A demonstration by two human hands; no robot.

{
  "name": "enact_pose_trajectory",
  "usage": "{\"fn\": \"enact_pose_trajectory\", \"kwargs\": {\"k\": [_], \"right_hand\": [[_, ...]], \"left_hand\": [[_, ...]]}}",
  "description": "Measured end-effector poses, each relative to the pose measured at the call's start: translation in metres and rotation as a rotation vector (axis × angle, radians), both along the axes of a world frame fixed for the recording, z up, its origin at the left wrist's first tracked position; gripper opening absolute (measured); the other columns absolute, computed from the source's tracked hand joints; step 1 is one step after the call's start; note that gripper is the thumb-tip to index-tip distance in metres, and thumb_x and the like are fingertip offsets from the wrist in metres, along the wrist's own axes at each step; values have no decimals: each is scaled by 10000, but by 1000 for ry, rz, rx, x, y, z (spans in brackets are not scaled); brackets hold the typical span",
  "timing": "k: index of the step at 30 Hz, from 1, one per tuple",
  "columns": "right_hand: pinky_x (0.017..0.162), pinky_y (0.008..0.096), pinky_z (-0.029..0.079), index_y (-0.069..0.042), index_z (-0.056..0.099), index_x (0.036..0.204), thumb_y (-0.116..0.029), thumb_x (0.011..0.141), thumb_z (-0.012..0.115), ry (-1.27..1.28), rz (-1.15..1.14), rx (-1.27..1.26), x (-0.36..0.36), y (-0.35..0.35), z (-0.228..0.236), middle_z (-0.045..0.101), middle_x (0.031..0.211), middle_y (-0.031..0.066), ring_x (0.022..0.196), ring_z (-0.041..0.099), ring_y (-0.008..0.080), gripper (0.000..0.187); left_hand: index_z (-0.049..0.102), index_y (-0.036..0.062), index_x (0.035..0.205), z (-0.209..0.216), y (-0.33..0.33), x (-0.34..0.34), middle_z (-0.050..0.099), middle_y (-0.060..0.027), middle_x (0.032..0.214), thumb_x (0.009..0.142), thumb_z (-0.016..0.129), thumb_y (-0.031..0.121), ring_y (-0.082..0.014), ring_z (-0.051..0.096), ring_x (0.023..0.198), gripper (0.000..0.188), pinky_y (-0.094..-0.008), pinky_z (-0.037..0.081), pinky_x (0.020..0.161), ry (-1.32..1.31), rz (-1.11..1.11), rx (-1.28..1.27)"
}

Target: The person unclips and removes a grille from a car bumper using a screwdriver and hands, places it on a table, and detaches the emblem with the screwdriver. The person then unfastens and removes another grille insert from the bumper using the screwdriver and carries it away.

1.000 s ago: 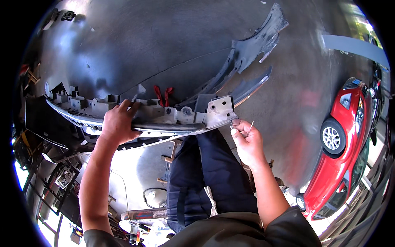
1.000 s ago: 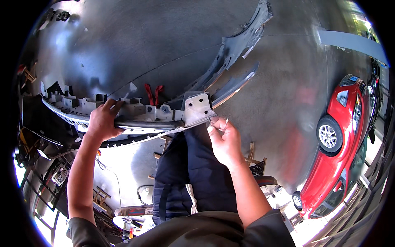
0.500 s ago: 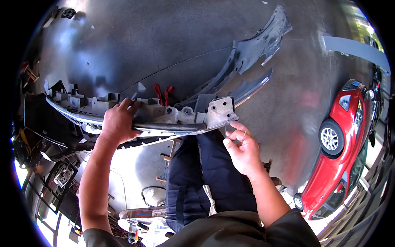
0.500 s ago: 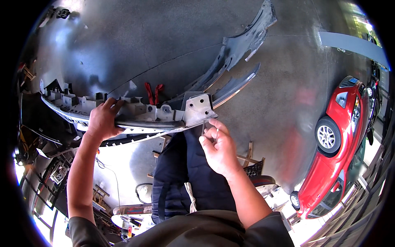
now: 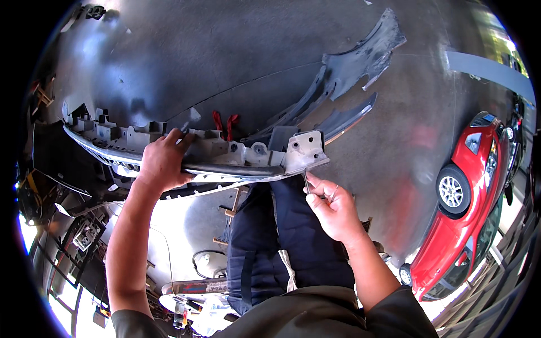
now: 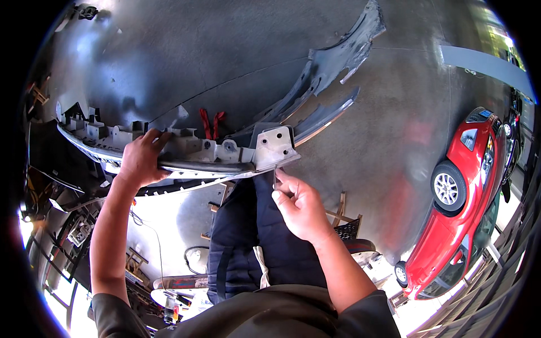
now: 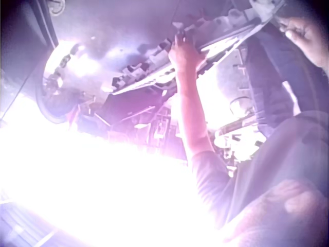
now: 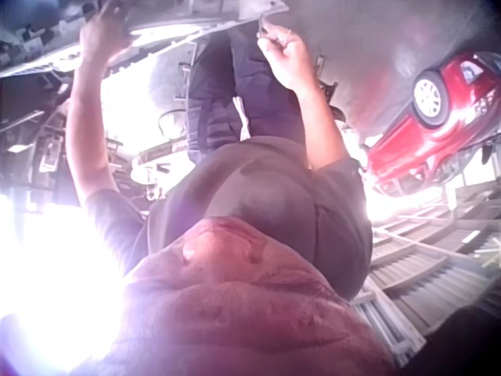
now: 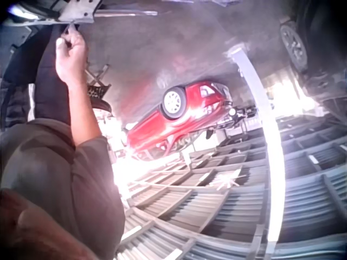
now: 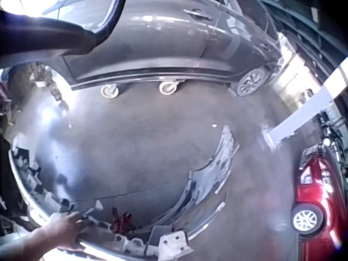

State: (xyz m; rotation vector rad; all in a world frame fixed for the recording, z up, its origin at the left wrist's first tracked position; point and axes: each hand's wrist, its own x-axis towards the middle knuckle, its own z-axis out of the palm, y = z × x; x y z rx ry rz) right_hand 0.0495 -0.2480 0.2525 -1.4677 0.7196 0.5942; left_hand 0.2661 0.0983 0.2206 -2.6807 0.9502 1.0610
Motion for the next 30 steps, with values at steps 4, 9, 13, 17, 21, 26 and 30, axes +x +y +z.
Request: {"fn": "enact_pose_trajectory", "kwargs": {"k": [4,9,13,17,21,26,30], "right_hand": [[1030,362,530,-19,606,901,-43,1042,613,-97,60,67,6,-19,-5,651,1415,242,1289,620,209,143],[782,272,542,-1,597,887,-45,1020,628,-88,228,-56,17,-15,12,728,1313,176,879,667,78,144],[608,269,506,31,634,1008,-43,977,660,-246,270,-114,18,-3,16,774,1165,168,623,606,96,84],[621,265,514,33,678,1193,-45,982,662,-242,255,-87,22,1,23,699,901,89,656,603,101,225],[635,245,486,37,674,1056,-48,987,641,-227,254,-64,19,3,22,760,1141,122,665,578,49,114],[716,318,540,16,623,1408,-82,981,683,-223,321,-58,19,9,24,703,912,120,751,649,191,442],[724,336,544,34,623,1398,-87,979,678,-245,333,-59,21,9,25,697,906,135,749,657,230,439]], "left_hand": [[587,169,1491,0,0,-1,602,-93,1272,659,940,423,-325,701,1083,939,-422,595,916,-1,11,14],[576,166,1496,0,-1,3,597,-89,1317,664,939,419,-319,697,1110,942,-420,594,930,18,-5,10],[573,164,1498,1,-3,4,596,-88,1334,658,941,416,-320,690,1124,951,-421,589,939,23,-5,18],[577,171,1496,2,-1,4,596,-85,1328,653,946,412,-320,687,1127,951,-422,586,941,29,4,20],[576,178,1499,-1,-3,5,598,-78,1313,650,949,418,-315,688,1118,957,-420,587,934,26,-6,18],[579,176,1497,-1,0,4,600,-75,1305,645,949,414,-315,690,1112,959,-417,588,932,26,-3,15],[578,164,1498,-1,-2,6,605,-81,1314,644,944,400,-319,689,1123,958,-419,588,940,34,5,7]]}}
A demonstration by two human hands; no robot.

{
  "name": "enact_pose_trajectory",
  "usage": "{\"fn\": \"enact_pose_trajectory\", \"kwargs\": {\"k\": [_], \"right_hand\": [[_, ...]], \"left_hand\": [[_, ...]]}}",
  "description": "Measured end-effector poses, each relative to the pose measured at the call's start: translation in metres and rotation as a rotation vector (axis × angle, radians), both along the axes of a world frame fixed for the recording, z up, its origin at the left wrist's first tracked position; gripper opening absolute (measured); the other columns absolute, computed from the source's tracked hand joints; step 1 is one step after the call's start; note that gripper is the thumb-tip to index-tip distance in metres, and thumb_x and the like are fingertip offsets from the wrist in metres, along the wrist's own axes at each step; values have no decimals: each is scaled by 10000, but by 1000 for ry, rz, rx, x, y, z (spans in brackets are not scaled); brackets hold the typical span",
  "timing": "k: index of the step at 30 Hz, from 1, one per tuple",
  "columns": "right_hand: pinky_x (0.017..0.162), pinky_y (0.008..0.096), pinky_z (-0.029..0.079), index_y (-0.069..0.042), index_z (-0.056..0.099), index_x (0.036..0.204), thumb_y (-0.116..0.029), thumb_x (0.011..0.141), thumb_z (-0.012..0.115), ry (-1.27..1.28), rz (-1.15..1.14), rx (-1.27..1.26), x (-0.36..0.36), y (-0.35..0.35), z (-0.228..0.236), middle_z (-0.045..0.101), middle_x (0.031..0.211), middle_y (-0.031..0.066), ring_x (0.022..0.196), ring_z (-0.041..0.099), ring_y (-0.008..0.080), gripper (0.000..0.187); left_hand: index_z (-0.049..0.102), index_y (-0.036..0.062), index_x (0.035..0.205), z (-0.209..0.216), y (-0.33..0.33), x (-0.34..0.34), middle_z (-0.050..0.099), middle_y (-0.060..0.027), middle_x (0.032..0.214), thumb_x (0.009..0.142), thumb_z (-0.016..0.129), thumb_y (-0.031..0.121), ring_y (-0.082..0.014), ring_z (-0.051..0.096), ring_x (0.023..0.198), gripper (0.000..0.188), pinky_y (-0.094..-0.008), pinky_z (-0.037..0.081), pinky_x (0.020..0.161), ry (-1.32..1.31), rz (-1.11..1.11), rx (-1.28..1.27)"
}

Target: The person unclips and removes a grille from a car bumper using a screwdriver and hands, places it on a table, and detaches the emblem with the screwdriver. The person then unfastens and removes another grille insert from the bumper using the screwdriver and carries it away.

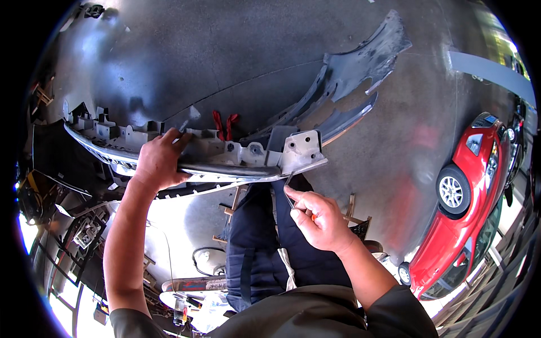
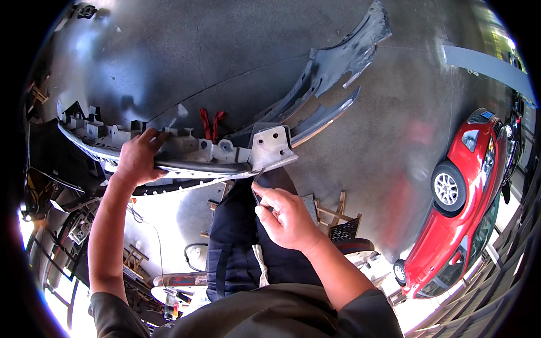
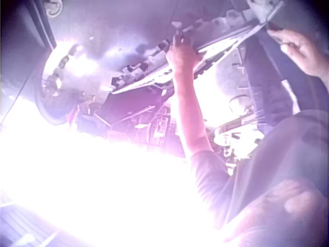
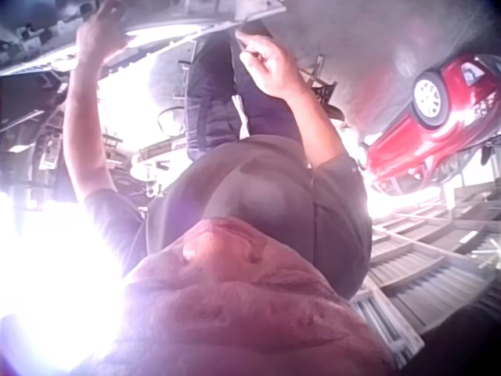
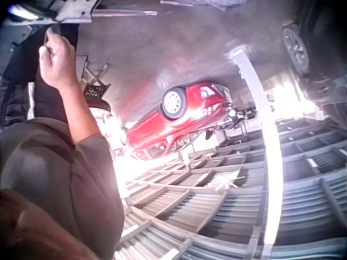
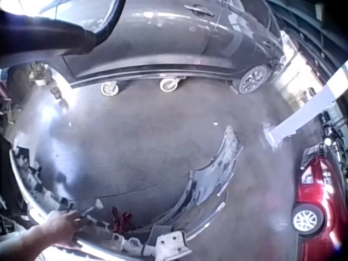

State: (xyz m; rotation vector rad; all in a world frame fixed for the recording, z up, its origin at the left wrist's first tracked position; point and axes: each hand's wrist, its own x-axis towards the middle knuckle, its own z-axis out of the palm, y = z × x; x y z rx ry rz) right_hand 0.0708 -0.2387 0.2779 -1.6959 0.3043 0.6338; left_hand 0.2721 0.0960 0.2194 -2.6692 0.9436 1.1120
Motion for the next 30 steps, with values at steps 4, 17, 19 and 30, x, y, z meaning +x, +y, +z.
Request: {"fn": "enact_pose_trajectory", "kwargs": {"k": [4,17,19,30], "right_hand": [[692,297,512,54,638,1376,-66,975,676,-50,-6,4,2,5,0,657,856,86,709,610,169,421],[654,265,488,16,648,1396,-25,955,677,-92,16,19,4,12,7,622,819,37,678,574,116,444],[656,267,490,15,644,1400,-23,953,677,-107,20,19,3,13,7,623,821,39,680,579,122,449],[649,269,483,11,650,1401,19,928,673,-39,44,156,4,25,17,634,855,52,688,558,130,473]], "left_hand": [[576,153,1498,0,1,0,607,-87,1318,647,939,396,-319,689,1130,957,-421,588,942,3,0,-6],[576,172,1511,4,-4,2,607,-79,1330,664,944,415,-315,691,1135,955,-408,589,955,19,3,39],[575,177,1513,3,-3,2,607,-77,1332,661,947,420,-314,693,1132,961,-407,591,952,24,8,30],[574,181,1506,2,0,1,610,-80,1304,654,948,425,-315,698,1112,961,-410,594,935,-4,-8,11]]}}
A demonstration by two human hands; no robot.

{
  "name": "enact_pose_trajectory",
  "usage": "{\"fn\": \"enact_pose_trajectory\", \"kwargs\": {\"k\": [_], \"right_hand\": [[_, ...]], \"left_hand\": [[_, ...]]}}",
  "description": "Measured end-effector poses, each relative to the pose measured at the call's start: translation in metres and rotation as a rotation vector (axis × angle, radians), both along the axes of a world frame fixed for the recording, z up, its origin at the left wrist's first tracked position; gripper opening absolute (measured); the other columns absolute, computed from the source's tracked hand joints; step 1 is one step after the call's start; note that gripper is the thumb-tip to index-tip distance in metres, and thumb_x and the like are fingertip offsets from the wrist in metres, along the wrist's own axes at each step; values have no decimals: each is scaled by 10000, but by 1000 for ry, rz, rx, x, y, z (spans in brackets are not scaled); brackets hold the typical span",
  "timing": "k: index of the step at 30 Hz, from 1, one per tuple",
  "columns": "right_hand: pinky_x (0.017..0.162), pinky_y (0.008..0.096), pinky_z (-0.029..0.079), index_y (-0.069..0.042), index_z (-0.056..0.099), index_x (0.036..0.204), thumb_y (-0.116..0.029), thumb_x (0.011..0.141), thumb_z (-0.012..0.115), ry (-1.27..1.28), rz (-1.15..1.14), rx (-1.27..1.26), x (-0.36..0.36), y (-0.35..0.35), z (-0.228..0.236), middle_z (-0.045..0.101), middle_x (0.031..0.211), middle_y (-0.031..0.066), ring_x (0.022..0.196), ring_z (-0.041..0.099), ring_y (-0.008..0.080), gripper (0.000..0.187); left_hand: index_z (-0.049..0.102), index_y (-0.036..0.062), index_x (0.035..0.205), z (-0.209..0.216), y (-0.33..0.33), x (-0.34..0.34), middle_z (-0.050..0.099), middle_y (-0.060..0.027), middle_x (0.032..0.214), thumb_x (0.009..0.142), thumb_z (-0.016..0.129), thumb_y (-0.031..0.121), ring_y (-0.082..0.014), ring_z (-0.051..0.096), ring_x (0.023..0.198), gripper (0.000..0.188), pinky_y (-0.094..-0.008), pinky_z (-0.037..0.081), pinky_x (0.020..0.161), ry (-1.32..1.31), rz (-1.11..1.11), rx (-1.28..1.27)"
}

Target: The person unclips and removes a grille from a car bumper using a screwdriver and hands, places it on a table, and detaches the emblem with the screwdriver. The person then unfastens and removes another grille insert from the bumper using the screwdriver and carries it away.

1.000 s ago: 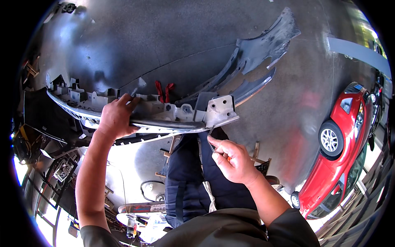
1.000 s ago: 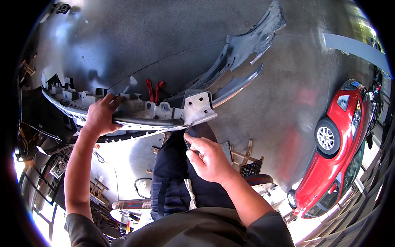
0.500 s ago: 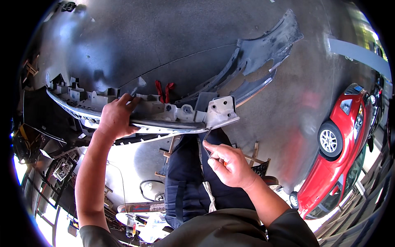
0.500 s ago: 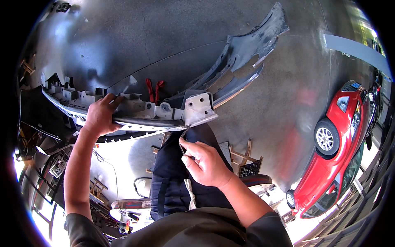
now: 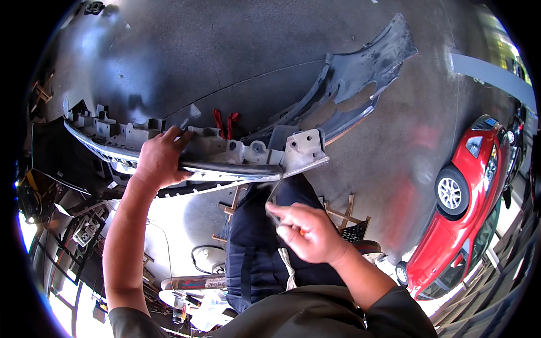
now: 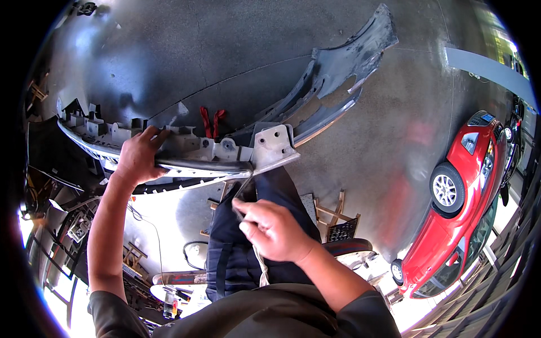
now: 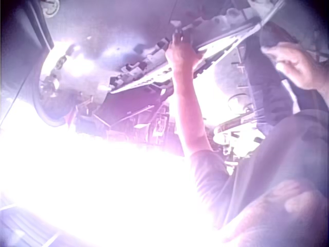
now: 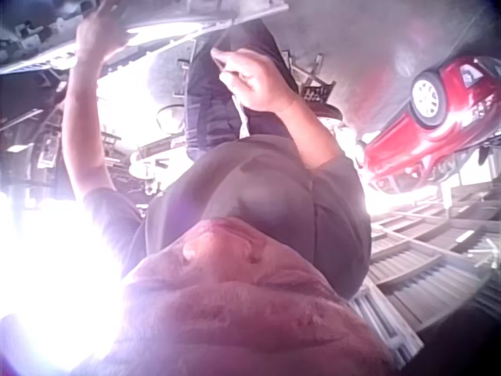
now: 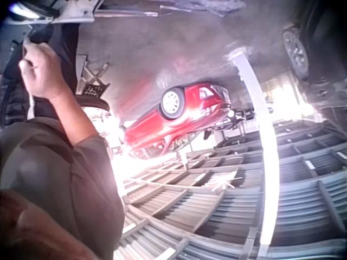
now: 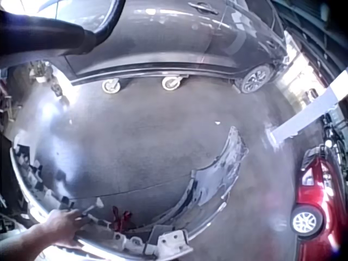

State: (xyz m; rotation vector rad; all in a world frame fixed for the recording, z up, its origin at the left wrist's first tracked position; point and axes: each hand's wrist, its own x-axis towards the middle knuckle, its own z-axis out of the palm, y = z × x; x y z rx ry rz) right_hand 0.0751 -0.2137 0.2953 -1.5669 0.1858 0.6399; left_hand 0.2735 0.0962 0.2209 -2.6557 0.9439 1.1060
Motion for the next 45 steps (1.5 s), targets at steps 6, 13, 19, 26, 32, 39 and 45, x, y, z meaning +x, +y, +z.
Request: {"fn": "enact_pose_trajectory", "kwargs": {"k": [6,13,19,26,32,39,45], "right_hand": [[592,264,470,-5,688,1327,-55,958,720,-107,-81,-194,0,21,-10,703,841,54,642,565,115,373],[646,232,484,-10,705,1040,-190,1010,729,53,-269,-99,-10,-23,-20,729,862,22,712,609,52,184],[749,264,533,-6,633,1112,-136,1056,646,271,-576,-335,16,-91,-55,731,940,38,774,623,88,143],[648,241,488,-41,658,1073,-186,1053,650,501,-196,-91,43,-130,-100,626,856,-21,761,572,56,147],[554,232,450,-72,615,1085,-354,1054,663,792,-274,520,7,-153,-157,620,896,36,678,555,84,288],[816,323,532,-51,514,1389,-124,1043,609,1087,-246,601,-6,-181,-201,623,1189,87,1051,602,145,366],[863,327,569,-53,443,1491,-141,1122,529,908,-10,854,33,-243,-207,654,1208,106,988,665,180,389]], "left_hand": [[573,134,1501,2,-2,1,613,-94,1297,668,934,405,-308,687,1139,947,-414,580,965,31,6,-13],[582,90,1481,3,3,-2,614,-114,1313,680,927,372,-315,675,1167,917,-420,570,976,8,12,-63],[566,59,1479,0,3,-3,605,-134,1288,641,916,312,-351,653,1159,942,-442,553,991,34,23,-91],[543,63,1485,2,-13,-5,598,-122,1310,632,940,289,-334,641,1176,967,-433,536,1013,65,72,3],[560,69,1457,-6,-26,-14,582,-141,1382,539,926,169,-375,618,1199,993,-455,515,1053,36,96,21],[552,89,1454,-15,-60,-26,553,-171,1469,628,870,101,-413,556,1329,885,-485,470,1138,-4,216,152],[549,143,1478,-16,-61,-39,526,-122,1544,596,858,-36,-413,509,1402,951,-508,446,1180,-80,279,271]]}}
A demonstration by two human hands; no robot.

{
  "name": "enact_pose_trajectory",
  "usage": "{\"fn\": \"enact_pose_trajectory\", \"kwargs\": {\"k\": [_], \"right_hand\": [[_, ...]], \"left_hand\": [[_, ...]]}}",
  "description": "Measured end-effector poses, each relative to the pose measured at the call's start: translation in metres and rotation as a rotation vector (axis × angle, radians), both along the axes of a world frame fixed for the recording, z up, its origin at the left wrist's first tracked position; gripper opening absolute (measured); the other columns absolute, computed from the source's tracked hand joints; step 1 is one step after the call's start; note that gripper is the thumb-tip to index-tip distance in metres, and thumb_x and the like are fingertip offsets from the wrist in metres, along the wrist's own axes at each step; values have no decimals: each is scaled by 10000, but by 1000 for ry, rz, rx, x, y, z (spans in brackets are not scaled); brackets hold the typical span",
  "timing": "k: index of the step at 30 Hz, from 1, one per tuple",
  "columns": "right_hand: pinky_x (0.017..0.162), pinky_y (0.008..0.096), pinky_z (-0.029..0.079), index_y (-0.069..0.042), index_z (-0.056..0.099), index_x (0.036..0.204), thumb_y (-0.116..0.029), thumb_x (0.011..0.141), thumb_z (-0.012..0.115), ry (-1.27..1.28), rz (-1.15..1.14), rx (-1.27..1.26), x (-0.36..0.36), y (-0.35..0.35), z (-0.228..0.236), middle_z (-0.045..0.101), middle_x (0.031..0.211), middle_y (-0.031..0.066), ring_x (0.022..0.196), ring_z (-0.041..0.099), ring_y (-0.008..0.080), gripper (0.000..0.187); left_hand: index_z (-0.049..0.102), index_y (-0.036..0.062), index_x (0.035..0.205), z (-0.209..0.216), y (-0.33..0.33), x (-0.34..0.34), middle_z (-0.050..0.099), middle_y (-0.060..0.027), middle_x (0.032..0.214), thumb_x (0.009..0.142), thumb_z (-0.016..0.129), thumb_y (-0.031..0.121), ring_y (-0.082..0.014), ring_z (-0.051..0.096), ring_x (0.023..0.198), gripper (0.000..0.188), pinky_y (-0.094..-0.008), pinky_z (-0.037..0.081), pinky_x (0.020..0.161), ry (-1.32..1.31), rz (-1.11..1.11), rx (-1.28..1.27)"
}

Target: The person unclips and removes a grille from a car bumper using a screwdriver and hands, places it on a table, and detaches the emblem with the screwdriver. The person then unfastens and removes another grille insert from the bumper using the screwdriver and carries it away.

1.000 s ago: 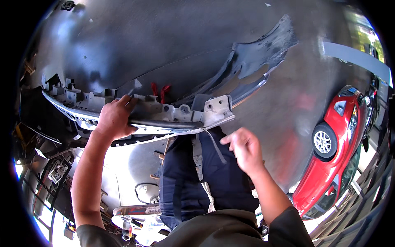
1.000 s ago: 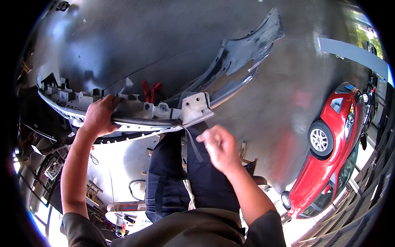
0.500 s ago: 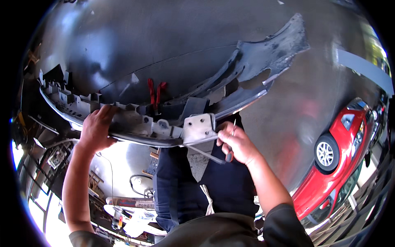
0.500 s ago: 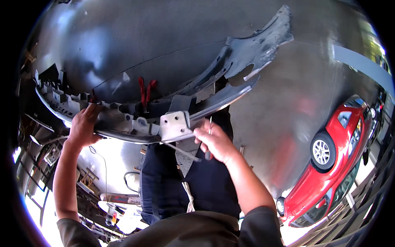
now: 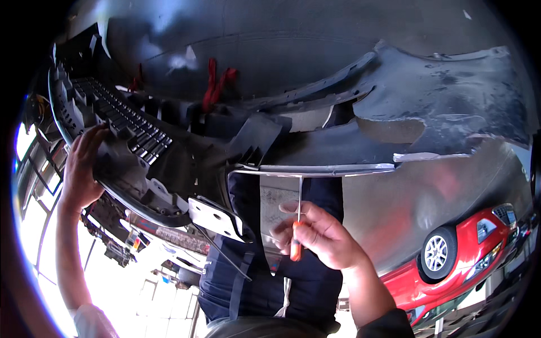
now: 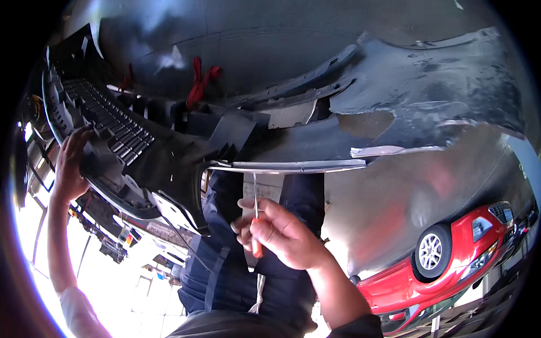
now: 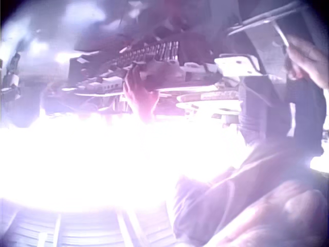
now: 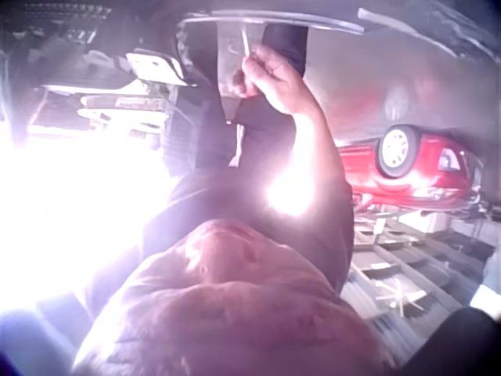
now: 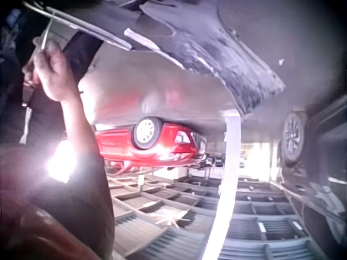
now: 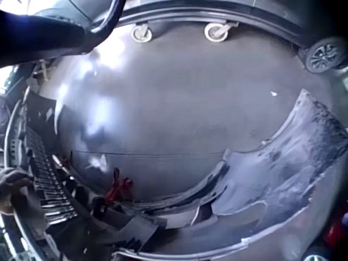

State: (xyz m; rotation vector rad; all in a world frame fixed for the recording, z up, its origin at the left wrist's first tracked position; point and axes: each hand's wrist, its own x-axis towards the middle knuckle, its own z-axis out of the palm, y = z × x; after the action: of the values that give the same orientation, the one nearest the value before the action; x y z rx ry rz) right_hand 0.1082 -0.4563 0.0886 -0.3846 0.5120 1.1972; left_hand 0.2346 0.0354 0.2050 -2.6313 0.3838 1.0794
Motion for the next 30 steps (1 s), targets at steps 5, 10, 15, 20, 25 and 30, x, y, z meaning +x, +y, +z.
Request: {"fn": "enact_pose_trajectory", "kwargs": {"k": [5,10,15,20,25,30], "right_hand": [[766,402,576,-19,506,1382,-201,1077,614,-554,624,-606,-19,-14,-29,715,1041,183,854,736,341,371],[813,455,568,-15,585,1259,-91,973,676,-733,534,-679,-13,2,-43,686,1038,198,914,712,396,310],[769,470,585,-30,649,1163,-89,939,692,-786,567,-826,0,32,-50,712,1019,168,847,714,387,235],[716,452,577,-47,700,1110,-123,936,683,-933,919,-745,67,53,-71,737,949,173,839,732,371,190],[751,498,569,-53,698,927,-167,909,655,-1096,960,-635,102,65,-111,713,849,166,827,707,397,124],[854,428,587,-21,757,1123,-160,912,688,-903,1048,-398,112,69,-134,765,1053,189,940,738,385,262]], "left_hand": [[559,122,1469,-8,-5,-4,529,-128,1546,588,861,-63,-418,498,1420,950,-519,440,1183,28,31,-7],[554,95,1479,-7,10,-1,532,-145,1557,632,875,-25,-423,501,1421,914,-525,436,1175,23,-22,-15],[519,81,1506,-12,28,-11,526,-173,1559,737,894,179,-429,507,1416,861,-544,435,1166,50,-57,-30],[485,88,1531,1,41,-12,513,-193,1560,747,906,280,-428,488,1442,911,-574,421,1180,74,-76,50],[502,88,1520,-6,50,-21,523,-175,1549,812,837,256,-430,514,1412,801,-562,443,1160,107,-35,17],[519,72,1510,6,56,-18,531,-171,1553,813,827,270,-418,523,1407,787,-541,438,1163,133,-81,67]]}}
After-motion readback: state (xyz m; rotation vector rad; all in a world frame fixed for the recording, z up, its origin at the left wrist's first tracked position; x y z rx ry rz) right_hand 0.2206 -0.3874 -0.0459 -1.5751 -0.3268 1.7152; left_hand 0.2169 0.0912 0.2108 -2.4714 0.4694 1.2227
